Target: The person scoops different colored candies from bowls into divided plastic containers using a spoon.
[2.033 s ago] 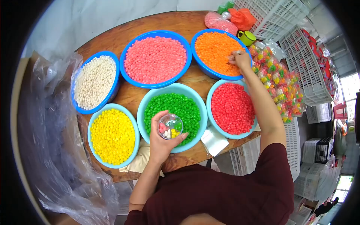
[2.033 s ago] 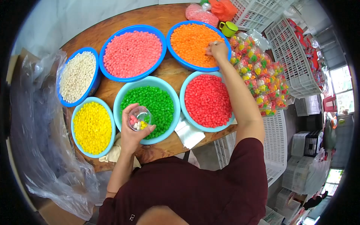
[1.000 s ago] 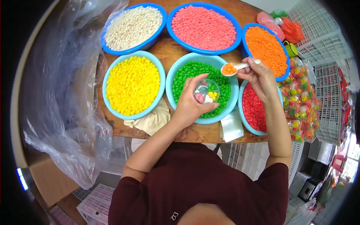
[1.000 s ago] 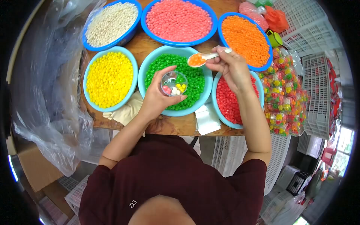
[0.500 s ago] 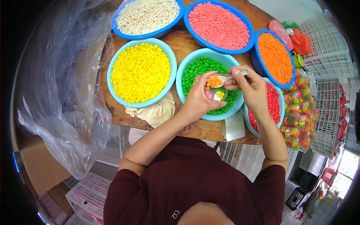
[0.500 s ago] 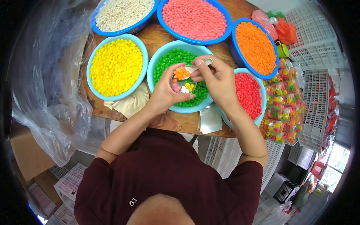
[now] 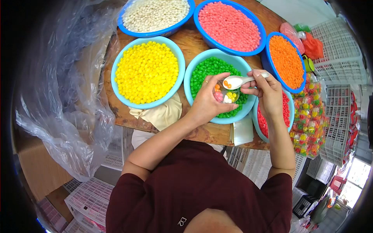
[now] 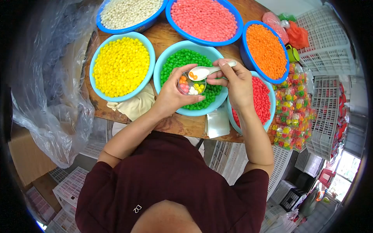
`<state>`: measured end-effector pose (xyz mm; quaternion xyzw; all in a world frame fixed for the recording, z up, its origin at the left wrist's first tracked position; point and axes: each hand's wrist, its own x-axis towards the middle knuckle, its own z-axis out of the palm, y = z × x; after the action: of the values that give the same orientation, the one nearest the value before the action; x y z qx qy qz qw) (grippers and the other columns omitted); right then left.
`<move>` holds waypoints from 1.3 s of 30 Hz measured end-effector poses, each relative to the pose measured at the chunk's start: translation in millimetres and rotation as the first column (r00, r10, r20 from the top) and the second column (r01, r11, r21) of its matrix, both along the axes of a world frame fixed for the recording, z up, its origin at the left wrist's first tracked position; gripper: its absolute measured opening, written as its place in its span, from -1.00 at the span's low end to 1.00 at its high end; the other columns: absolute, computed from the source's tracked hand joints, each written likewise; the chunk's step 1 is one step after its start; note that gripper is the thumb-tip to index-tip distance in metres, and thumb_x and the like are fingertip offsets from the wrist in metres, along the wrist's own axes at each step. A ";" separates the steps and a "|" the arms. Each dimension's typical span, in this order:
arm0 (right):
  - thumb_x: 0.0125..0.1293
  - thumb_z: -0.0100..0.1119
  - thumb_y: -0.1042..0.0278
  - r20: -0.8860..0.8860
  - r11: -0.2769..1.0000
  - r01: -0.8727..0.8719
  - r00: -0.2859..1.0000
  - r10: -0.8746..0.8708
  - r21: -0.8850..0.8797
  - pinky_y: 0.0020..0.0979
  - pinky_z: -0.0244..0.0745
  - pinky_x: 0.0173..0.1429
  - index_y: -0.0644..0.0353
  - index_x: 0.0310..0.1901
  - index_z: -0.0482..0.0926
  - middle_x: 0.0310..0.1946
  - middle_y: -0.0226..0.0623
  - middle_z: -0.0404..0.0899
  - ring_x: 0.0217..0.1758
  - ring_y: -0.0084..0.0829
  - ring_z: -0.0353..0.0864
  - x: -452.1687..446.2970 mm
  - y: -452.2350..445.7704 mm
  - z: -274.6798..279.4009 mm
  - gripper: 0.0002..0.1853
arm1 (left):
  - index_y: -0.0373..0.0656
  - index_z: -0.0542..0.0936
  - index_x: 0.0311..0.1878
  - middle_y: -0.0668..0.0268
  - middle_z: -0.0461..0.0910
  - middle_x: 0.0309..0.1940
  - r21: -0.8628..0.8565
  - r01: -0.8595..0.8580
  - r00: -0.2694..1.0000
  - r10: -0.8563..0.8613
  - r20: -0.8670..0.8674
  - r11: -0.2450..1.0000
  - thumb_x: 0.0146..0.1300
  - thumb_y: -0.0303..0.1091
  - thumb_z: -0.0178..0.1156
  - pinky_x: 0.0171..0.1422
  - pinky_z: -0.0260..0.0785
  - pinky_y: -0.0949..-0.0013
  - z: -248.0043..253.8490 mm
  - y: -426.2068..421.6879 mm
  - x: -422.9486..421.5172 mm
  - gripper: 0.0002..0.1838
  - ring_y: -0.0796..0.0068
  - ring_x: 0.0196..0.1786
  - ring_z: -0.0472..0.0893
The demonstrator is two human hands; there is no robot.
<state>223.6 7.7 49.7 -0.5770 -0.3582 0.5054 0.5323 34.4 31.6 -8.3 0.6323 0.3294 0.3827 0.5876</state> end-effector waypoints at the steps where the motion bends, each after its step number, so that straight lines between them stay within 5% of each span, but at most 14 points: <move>1: 0.47 0.07 0.35 -0.035 1.000 -0.001 0.999 0.001 0.006 -0.42 0.73 -0.18 0.42 -0.07 0.56 -0.22 -0.20 0.61 -0.27 -0.42 0.69 1.4 -0.9 -1.6 -0.75 | -0.14 0.38 0.35 0.17 0.37 0.12 0.001 0.000 1.000 0.000 0.013 1.000 -0.13 -0.38 0.58 0.35 0.27 0.29 -0.4 -0.3 0.4 -0.11 0.29 0.23 0.42; 5: 0.47 0.08 0.34 0.039 0.999 -0.014 0.999 0.013 0.041 -0.44 0.72 -0.19 0.40 -0.08 0.57 -0.20 -0.21 0.60 -0.27 -0.45 0.69 -2.4 -5.7 2.6 -0.75 | -0.14 0.37 0.35 0.19 0.37 0.12 0.004 0.046 0.999 -0.046 0.011 0.999 -0.13 -0.41 0.58 0.35 0.28 0.31 2.7 -1.0 4.5 -0.10 0.32 0.22 0.42; 11: 0.48 0.07 0.35 0.460 0.977 -0.151 0.885 0.067 0.148 -0.46 0.68 -0.23 0.36 -0.11 0.59 -0.19 -0.22 0.61 -0.26 -0.47 0.68 -14.1 -14.1 18.7 -0.78 | -0.14 0.36 0.36 0.21 0.37 0.12 0.009 0.062 0.997 -0.061 -0.037 0.998 -0.14 -0.41 0.58 0.33 0.30 0.33 3.2 -5.3 11.2 -0.08 0.34 0.22 0.42; 14: 0.47 0.05 0.36 0.156 0.997 -0.037 0.987 0.026 0.064 -0.45 0.70 -0.23 0.39 -0.11 0.58 -0.28 -0.21 0.61 -0.30 -0.44 0.69 -4.9 -7.5 8.7 -0.77 | -0.14 0.35 0.37 0.21 0.37 0.13 -0.001 0.066 0.997 -0.066 -0.025 0.998 -0.14 -0.42 0.58 0.33 0.30 0.34 2.4 -4.4 12.1 -0.07 0.34 0.23 0.42; 18: 0.48 -0.01 0.36 -0.228 1.000 0.009 0.974 -0.010 -0.004 -0.39 0.74 -0.18 0.44 -0.12 0.53 -0.39 -0.23 0.55 -0.32 -0.36 0.70 34.9 0.0 -6.7 -0.74 | -0.13 0.34 0.39 0.21 0.36 0.16 -0.039 0.091 0.995 -0.090 0.035 0.995 -0.15 -0.45 0.58 0.35 0.29 0.34 5.3 -3.9 9.9 -0.05 0.36 0.25 0.42; 21: 0.49 -0.02 0.35 -0.293 0.964 0.230 0.939 -0.182 0.136 -0.36 0.73 -0.14 0.42 -0.11 0.53 -0.41 -0.25 0.53 -0.29 -0.34 0.70 74.8 7.7 -12.8 -0.75 | -0.16 0.31 0.40 0.24 0.38 0.18 -0.008 0.145 0.989 -0.145 0.033 0.989 -0.18 -0.50 0.58 0.36 0.29 0.34 6.7 -2.5 8.1 -0.02 0.39 0.27 0.40; 24: 0.45 0.10 0.31 -0.099 0.841 0.412 0.909 -0.404 0.352 -0.31 0.64 -0.06 0.41 -0.07 0.56 -0.33 -0.21 0.60 -0.23 -0.29 0.67 126.3 19.7 -11.8 -0.73 | -0.18 0.31 0.40 0.26 0.39 0.18 -0.053 0.235 0.965 -0.227 0.128 0.971 -0.17 -0.56 0.55 0.36 0.29 0.35 8.2 -5.6 11.8 -0.03 0.41 0.27 0.41; 25: 0.45 0.11 0.31 0.311 0.806 0.334 0.797 -0.519 0.489 -0.35 0.61 -0.06 0.38 -0.08 0.59 -0.31 -0.24 0.62 -0.23 -0.33 0.66 140.9 19.1 -9.0 -0.74 | -0.17 0.30 0.40 0.26 0.39 0.18 -0.154 0.276 0.947 -0.241 0.213 0.949 -0.16 -0.59 0.54 0.35 0.31 0.36 10.4 -9.8 13.7 -0.04 0.43 0.26 0.41; 26: 0.45 0.12 0.30 0.638 0.800 0.205 0.506 -0.580 0.564 -0.39 0.58 -0.07 0.35 -0.09 0.61 -0.29 -0.27 0.63 -0.23 -0.37 0.65 155.0 17.3 -6.2 -0.75 | -0.17 0.30 0.40 0.26 0.39 0.18 -0.254 0.319 0.925 -0.242 0.292 0.913 -0.15 -0.61 0.52 0.35 0.32 0.37 12.6 -13.8 14.8 -0.05 0.44 0.25 0.42; 27: 0.44 0.13 0.29 0.817 0.823 0.060 0.103 -0.568 0.565 -0.44 0.56 -0.08 0.32 -0.09 0.63 -0.27 -0.31 0.65 -0.23 -0.41 0.64 165.2 12.0 -3.9 -0.76 | -0.16 0.30 0.39 0.27 0.39 0.19 -0.348 0.360 0.903 -0.229 0.363 0.866 -0.13 -0.64 0.50 0.34 0.33 0.37 13.6 -16.1 15.5 -0.06 0.45 0.24 0.43; 28: 0.43 0.16 0.28 0.801 0.801 0.001 0.006 -0.598 0.598 -0.50 0.49 -0.15 0.26 -0.10 0.66 -0.26 -0.37 0.66 -0.25 -0.50 0.63 170.4 4.0 -4.1 -0.78 | -0.20 0.26 0.41 0.27 0.38 0.20 -0.312 0.374 0.898 -0.257 0.357 0.874 -0.12 -0.73 0.46 0.35 0.35 0.39 11.7 -17.0 16.4 -0.04 0.49 0.25 0.42; 32: 0.41 0.15 0.33 0.687 0.885 0.288 0.559 -0.465 0.365 -0.45 0.57 -0.21 0.24 -0.10 0.67 -0.28 -0.30 0.66 -0.25 -0.53 0.65 163.9 -47.7 -12.6 -0.80 | -0.22 0.22 0.41 0.23 0.37 0.20 -0.378 0.407 0.878 -0.242 0.412 0.832 -0.11 -0.76 0.42 0.33 0.38 0.37 13.8 -23.7 19.2 -0.05 0.47 0.26 0.43; 39: 0.44 0.12 0.30 0.368 0.918 0.393 0.863 -0.347 -0.058 -0.54 0.62 -0.43 0.32 -0.07 0.65 -0.29 -0.30 0.65 -0.27 -0.53 0.66 140.5 -114.4 -59.1 -0.75 | -0.23 0.24 0.38 0.22 0.37 0.20 -0.392 0.457 0.859 -0.281 0.428 0.798 -0.10 -0.77 0.41 0.33 0.40 0.36 13.0 -33.1 31.2 -0.09 0.46 0.24 0.45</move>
<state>364.1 -106.6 -9.4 -0.7492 -0.2958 0.3050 0.5081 65.6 -1.5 4.7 0.4409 0.1727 0.2702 0.8383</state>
